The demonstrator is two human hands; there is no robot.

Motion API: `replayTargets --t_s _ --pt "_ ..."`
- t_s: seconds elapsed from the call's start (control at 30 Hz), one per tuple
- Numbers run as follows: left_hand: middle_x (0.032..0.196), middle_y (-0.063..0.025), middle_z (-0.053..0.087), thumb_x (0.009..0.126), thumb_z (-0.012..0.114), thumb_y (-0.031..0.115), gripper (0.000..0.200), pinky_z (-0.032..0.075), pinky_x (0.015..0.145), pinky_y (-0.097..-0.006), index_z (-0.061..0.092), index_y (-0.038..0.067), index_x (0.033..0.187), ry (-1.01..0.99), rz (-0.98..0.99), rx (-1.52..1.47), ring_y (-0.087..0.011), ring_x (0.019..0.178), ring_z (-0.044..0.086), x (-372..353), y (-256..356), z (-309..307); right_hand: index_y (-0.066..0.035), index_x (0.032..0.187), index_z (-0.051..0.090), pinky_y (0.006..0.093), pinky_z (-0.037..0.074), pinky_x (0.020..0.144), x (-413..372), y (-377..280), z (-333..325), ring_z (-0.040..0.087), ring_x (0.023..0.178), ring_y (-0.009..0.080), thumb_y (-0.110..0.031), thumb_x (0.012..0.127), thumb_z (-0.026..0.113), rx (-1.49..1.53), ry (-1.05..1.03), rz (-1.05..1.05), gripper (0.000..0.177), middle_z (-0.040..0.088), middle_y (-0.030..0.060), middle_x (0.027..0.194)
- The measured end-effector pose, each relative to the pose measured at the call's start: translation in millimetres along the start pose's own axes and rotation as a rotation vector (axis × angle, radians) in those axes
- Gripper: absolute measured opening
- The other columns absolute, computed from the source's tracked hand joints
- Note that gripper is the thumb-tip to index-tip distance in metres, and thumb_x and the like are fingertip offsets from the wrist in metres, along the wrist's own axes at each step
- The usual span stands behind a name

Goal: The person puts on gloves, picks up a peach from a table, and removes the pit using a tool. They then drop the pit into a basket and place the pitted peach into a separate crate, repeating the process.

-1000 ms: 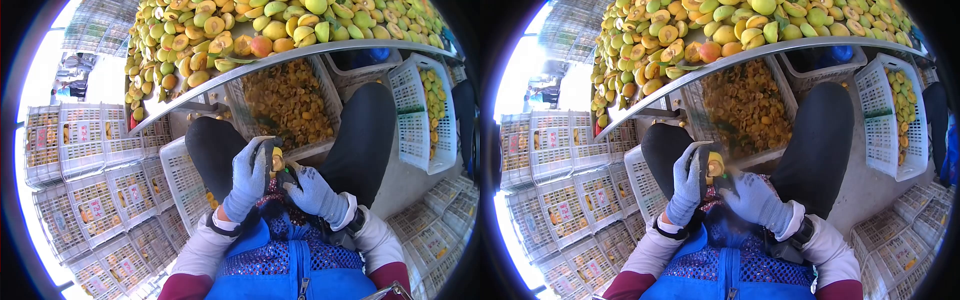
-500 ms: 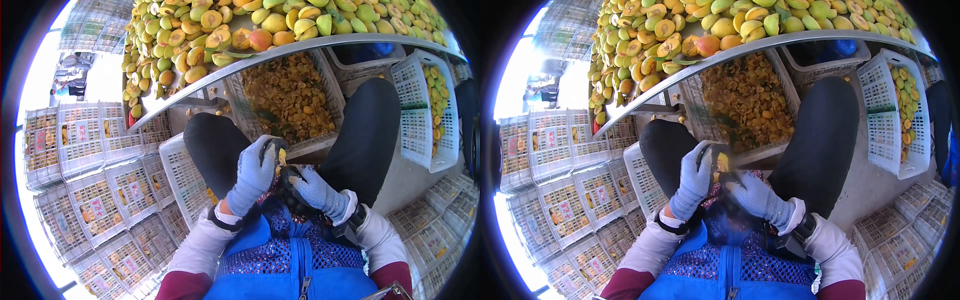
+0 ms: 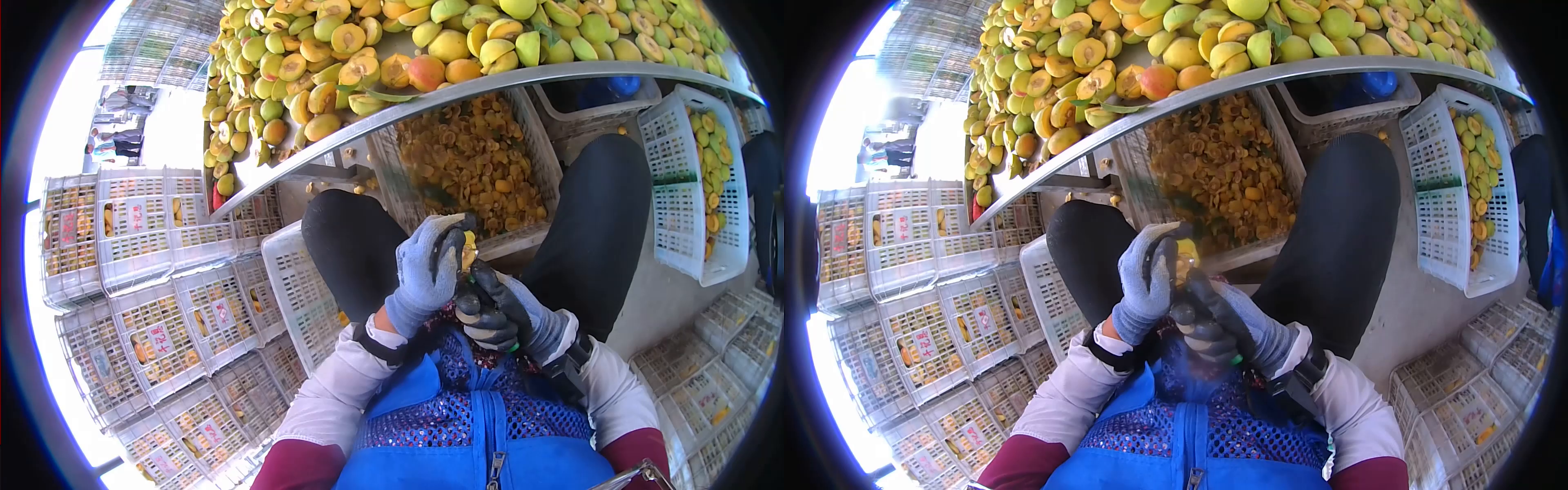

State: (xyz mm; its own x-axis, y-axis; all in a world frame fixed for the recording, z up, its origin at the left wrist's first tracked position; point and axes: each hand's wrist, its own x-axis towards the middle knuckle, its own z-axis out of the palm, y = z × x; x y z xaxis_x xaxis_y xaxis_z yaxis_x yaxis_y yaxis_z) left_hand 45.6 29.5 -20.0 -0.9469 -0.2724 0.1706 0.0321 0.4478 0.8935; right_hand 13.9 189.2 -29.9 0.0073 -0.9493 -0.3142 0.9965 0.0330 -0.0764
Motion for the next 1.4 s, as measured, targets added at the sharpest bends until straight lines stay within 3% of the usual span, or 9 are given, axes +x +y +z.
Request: replayTargets --t_s 0.13,0.57,0.77,0.87,1.0,1.03,1.07,1.17,1.4 --pt "0.085 -0.0156 0.064 0.091 0.043 0.011 0.024 0.048 0.073 -0.0311 0.061 -0.002 0.1 -0.247 -0.264 -0.09 -0.0254 0.077 0.064 4 -10 -4 -0.007 0.083 0.05 0.0202 0.022 0.028 -3 -5 10 0.03 0.032 0.0054 -0.055 0.092 0.043 -0.185 0.263 0.056 0.049 0.036 -0.0031 0.048" --pt "0.088 -0.0071 0.063 0.096 0.047 0.025 0.031 0.046 0.077 -0.0264 0.061 -0.002 0.101 -0.01 -0.332 -0.484 -0.0135 0.082 0.059 2 13 13 -0.004 0.082 0.052 0.0203 0.029 0.028 10 11 -12 0.034 0.031 0.005 -0.046 0.096 0.039 0.498 -0.467 0.022 0.046 0.041 -0.0012 0.05" --pt "0.093 -0.0075 0.063 0.098 0.043 0.027 0.032 0.049 0.076 -0.0289 0.061 0.0 0.1 -0.06 0.005 0.36 -0.0147 0.082 0.061 -4 -1 -6 -0.002 0.088 0.055 0.0213 0.032 0.029 7 3 -13 0.036 0.035 0.005 -0.047 0.097 0.037 0.479 -0.437 -0.126 0.049 0.04 -0.0015 0.054" --pt "0.094 -0.0076 0.063 0.097 0.045 0.025 0.03 0.05 0.076 -0.0288 0.06 -0.001 0.102 0.178 -0.466 -0.618 -0.0148 0.084 0.061 -6 1 -15 -0.001 0.099 0.058 0.02 0.032 0.03 19 2 -36 0.035 0.039 0.0046 -0.046 0.098 0.034 0.587 -0.405 -0.065 0.05 0.038 -0.0018 0.056" --pt "0.095 -0.0079 0.06 0.097 0.041 0.02 0.029 0.047 0.08 -0.0289 0.06 -0.001 0.104 0.461 -0.326 -0.295 -0.0156 0.089 0.058 -26 -14 -70 -0.007 0.095 0.056 0.0219 0.026 0.033 13 -7 -29 0.032 0.041 0.0073 -0.049 0.094 0.043 0.428 -0.338 -0.15 0.044 0.035 -0.0028 0.056" --pt "0.095 -0.0094 0.06 0.097 0.04 0.018 0.028 0.047 0.081 -0.0291 0.06 0.0 0.102 0.392 -0.051 0.48 -0.0167 0.089 0.058 -17 13 -91 -0.007 0.096 0.056 0.0218 0.027 0.034 15 -8 -34 0.032 0.042 0.0072 -0.049 0.094 0.043 0.462 -0.266 -0.145 0.044 0.036 -0.0028 0.057" --pt "0.094 -0.0102 0.061 0.095 0.046 0.018 0.024 0.047 0.08 -0.0307 0.06 0.0 0.103 0.576 -0.108 0.227 -0.0196 0.087 0.059 -17 -3 -118 -0.007 0.097 0.056 0.0217 0.027 0.035 16 -7 -39 0.033 0.043 0.0072 -0.048 0.094 0.043 0.494 -0.196 -0.143 0.044 0.037 -0.0028 0.058" --pt "0.099 -0.0197 0.064 0.088 0.059 0.023 0.034 0.049 0.08 -0.0354 0.059 -0.001 0.111 0.328 -0.597 0.935 -0.0283 0.091 0.063 -28 -69 -205 -0.007 0.108 0.055 0.0228 0.034 0.046 14 -10 -34 0.038 0.052 0.0075 -0.044 0.094 0.047 0.331 -0.077 -0.196 0.04 0.044 -0.0015 0.07" --pt "0.09 -0.0158 0.066 0.087 0.058 0.034 0.032 0.048 0.074 -0.0388 0.066 0.005 0.096 0.152 -0.331 0.89 -0.0309 0.084 0.064 120 -13 -132 -0.008 0.115 0.053 0.0297 0.047 0.061 30 -15 -28 0.055 0.07 0.014 -0.034 0.093 0.054 -0.09 0.213 -0.31 0.035 0.056 0.0051 0.085"
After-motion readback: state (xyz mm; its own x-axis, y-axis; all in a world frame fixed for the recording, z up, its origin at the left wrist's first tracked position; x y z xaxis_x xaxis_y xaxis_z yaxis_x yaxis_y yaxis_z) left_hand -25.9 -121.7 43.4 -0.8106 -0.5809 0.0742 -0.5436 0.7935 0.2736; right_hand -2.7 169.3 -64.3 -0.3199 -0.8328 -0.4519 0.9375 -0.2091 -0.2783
